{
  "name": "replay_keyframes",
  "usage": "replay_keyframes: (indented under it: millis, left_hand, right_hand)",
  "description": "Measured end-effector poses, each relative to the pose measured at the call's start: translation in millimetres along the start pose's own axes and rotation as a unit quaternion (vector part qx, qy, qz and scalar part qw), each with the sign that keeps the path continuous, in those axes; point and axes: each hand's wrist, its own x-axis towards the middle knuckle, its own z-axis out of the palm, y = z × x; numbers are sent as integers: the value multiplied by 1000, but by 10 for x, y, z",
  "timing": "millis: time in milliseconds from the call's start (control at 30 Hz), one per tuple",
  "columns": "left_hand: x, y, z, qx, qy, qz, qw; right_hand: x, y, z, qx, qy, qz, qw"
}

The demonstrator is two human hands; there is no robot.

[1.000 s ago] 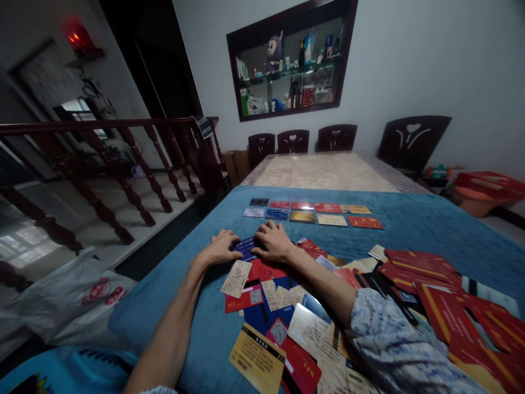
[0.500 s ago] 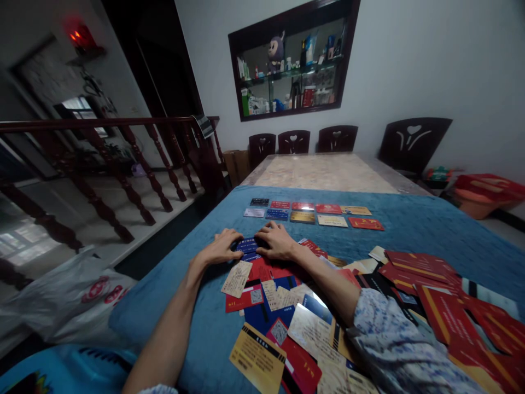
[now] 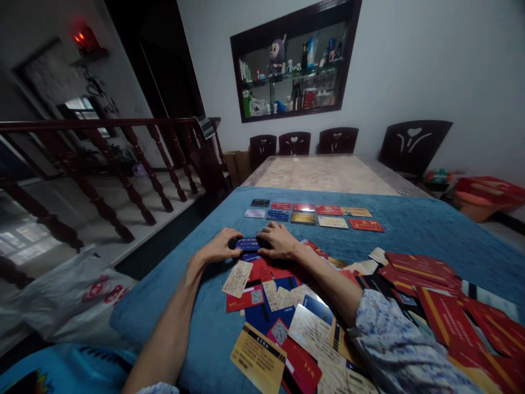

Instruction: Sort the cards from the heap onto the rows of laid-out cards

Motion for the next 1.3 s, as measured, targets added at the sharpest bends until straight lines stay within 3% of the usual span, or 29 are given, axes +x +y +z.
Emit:
replay_keyframes:
  millis: [600, 933, 1300]
  left_hand:
    - [41, -33, 40, 23, -9, 15, 1000]
    - [183, -21, 111, 44, -13, 11, 999]
    - [376, 164, 9, 105, -33, -3, 994]
  right_hand:
    - [9, -2, -64, -11, -7, 31, 999]
    - [-5, 52, -115, -37, -15, 41, 998]
    - [11, 127, -258, -47, -36, 75, 995]
